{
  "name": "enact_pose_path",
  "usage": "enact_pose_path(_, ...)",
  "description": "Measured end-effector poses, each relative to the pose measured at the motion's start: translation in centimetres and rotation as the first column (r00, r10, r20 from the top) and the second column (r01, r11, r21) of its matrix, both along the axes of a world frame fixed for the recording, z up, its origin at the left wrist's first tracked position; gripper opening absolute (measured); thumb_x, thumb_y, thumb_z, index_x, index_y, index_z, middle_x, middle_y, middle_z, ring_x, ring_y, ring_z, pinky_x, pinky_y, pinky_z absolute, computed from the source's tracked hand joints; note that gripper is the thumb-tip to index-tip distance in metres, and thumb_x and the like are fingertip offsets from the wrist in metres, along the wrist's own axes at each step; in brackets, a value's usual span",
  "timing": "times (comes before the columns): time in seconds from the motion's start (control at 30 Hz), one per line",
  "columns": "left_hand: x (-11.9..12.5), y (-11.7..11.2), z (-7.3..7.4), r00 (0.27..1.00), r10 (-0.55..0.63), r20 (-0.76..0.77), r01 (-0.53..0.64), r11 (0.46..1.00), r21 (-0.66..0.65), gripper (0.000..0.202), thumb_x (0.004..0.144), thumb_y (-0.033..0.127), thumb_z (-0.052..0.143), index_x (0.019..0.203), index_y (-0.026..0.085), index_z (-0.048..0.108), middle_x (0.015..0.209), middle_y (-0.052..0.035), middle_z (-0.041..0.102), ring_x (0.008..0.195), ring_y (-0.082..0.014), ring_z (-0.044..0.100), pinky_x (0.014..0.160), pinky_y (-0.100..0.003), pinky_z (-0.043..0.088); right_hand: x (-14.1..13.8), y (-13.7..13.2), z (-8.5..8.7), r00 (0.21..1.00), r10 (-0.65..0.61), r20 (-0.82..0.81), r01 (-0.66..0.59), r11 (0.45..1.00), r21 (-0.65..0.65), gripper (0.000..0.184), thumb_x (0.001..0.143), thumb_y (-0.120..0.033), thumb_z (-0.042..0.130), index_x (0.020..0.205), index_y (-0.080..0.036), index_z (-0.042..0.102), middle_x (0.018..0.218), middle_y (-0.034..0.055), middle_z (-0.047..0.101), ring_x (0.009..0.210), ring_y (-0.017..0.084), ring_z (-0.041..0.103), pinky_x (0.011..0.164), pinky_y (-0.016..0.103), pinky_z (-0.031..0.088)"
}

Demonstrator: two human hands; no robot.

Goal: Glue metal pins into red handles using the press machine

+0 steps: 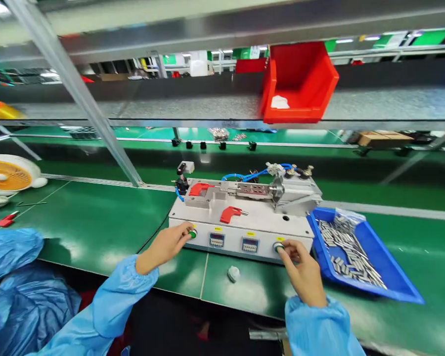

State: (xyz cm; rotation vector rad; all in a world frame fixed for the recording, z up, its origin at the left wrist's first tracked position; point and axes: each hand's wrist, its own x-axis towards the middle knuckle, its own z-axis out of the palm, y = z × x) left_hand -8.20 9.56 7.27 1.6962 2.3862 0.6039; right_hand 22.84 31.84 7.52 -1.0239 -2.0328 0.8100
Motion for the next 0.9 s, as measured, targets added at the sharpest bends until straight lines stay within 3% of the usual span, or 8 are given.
enact_pose_path(0.1, -0.5, 0.5, 0.8, 0.999, 0.047, 0.004, -0.047, 0.997, -0.057, 0.011, 0.100, 0.020, 0.057, 0.109, 0.027, 0.059, 0.085, 0.0019, 0.073, 0.077, -0.0204, 0.072, 0.064, -0.027, 0.041, 0.0, -0.1, -0.8, 0.999, -0.029, -0.019, 0.029, 1.000, -0.009, 0.050, 0.083, -0.074, 0.064, 0.090, -0.024, 0.065, 0.069, 0.0026, 0.064, 0.065, 0.021, 0.062, 0.067, 0.035, 0.057)
enact_pose_path(0.17, -0.3, 0.5, 0.5, 0.995, 0.096, -0.001, -0.096, 0.995, -0.034, 0.006, 0.099, 0.023, 0.056, 0.103, 0.026, 0.059, 0.076, 0.0033, 0.069, 0.070, -0.0195, 0.068, 0.061, -0.026, 0.037, -0.2, -0.4, -1.7, 0.996, -0.072, -0.048, 0.071, 0.997, -0.007, 0.047, 0.085, -0.070, 0.065, 0.090, -0.024, 0.064, 0.069, 0.0021, 0.064, 0.064, 0.020, 0.061, 0.067, 0.034, 0.056)
enact_pose_path(0.37, 1.3, -1.0, -1.2, 0.988, 0.147, 0.054, -0.156, 0.957, 0.243, 0.015, 0.098, 0.037, 0.053, 0.096, 0.024, 0.060, 0.068, 0.0030, 0.062, 0.062, -0.0184, 0.063, 0.060, -0.026, 0.041, -0.9, -4.0, -4.9, 0.975, -0.184, -0.126, 0.181, 0.983, -0.037, 0.031, 0.094, -0.044, 0.058, 0.117, -0.022, 0.059, 0.076, 0.0005, 0.064, 0.068, 0.019, 0.063, 0.070, 0.033, 0.056)
enact_pose_path(0.5, 2.7, 0.2, 0.9, 0.993, 0.009, -0.116, 0.042, 0.902, 0.430, 0.025, 0.102, 0.044, 0.050, 0.099, 0.022, 0.063, 0.090, -0.0065, 0.069, 0.080, -0.0248, 0.066, 0.072, -0.034, 0.049, -1.5, -7.4, -7.4, 0.982, -0.158, -0.106, 0.151, 0.986, -0.075, 0.046, 0.094, -0.025, 0.056, 0.139, -0.022, 0.046, 0.083, 0.0001, 0.063, 0.072, 0.019, 0.063, 0.071, 0.032, 0.055)
enact_pose_path(0.6, 3.9, 3.1, 3.3, 0.969, -0.143, -0.202, 0.218, 0.879, 0.424, 0.035, 0.104, 0.049, 0.046, 0.115, 0.020, 0.063, 0.108, -0.0132, 0.069, 0.094, -0.0305, 0.067, 0.083, -0.041, 0.054, -1.5, -9.8, -8.5, 0.991, -0.120, -0.064, 0.113, 0.989, -0.094, 0.049, 0.091, -0.016, 0.059, 0.139, -0.024, 0.048, 0.094, 0.0014, 0.065, 0.076, 0.017, 0.064, 0.072, 0.031, 0.056)
enact_pose_path(0.77, 5.2, 8.7, 4.7, 0.928, -0.225, -0.297, 0.288, 0.939, 0.187, 0.050, 0.099, 0.053, 0.041, 0.124, 0.015, 0.063, 0.120, -0.0227, 0.066, 0.108, -0.0444, 0.064, 0.090, -0.057, 0.055, 1.7, -11.9, -7.1, 0.994, -0.106, -0.016, 0.105, 0.992, -0.076, 0.037, 0.091, -0.016, 0.068, 0.126, -0.025, 0.064, 0.111, 0.0047, 0.068, 0.091, 0.018, 0.068, 0.084, 0.033, 0.059)
enact_pose_path(0.83, 5.1, 9.7, 4.5, 0.933, -0.196, -0.301, 0.233, 0.968, 0.090, 0.046, 0.096, 0.049, 0.041, 0.121, 0.018, 0.064, 0.111, -0.0190, 0.068, 0.102, -0.0437, 0.066, 0.086, -0.058, 0.057, 4.8, -11.6, -5.4, 0.990, -0.137, 0.018, 0.138, 0.990, -0.038, 0.028, 0.095, -0.018, 0.064, 0.123, -0.023, 0.067, 0.116, 0.0073, 0.069, 0.094, 0.019, 0.069, 0.085, 0.034, 0.060)
enact_pose_path(0.9, 4.6, 9.4, 4.4, 0.950, -0.133, -0.282, 0.155, 0.986, 0.060, 0.040, 0.091, 0.045, 0.042, 0.116, 0.023, 0.064, 0.104, -0.0133, 0.068, 0.098, -0.0401, 0.067, 0.082, -0.055, 0.058, 9.0, -11.2, -3.2, 0.952, -0.253, 0.174, 0.261, 0.965, -0.029, 0.025, 0.098, -0.019, 0.060, 0.122, -0.022, 0.069, 0.119, 0.0080, 0.070, 0.097, 0.018, 0.070, 0.085, 0.032, 0.059)
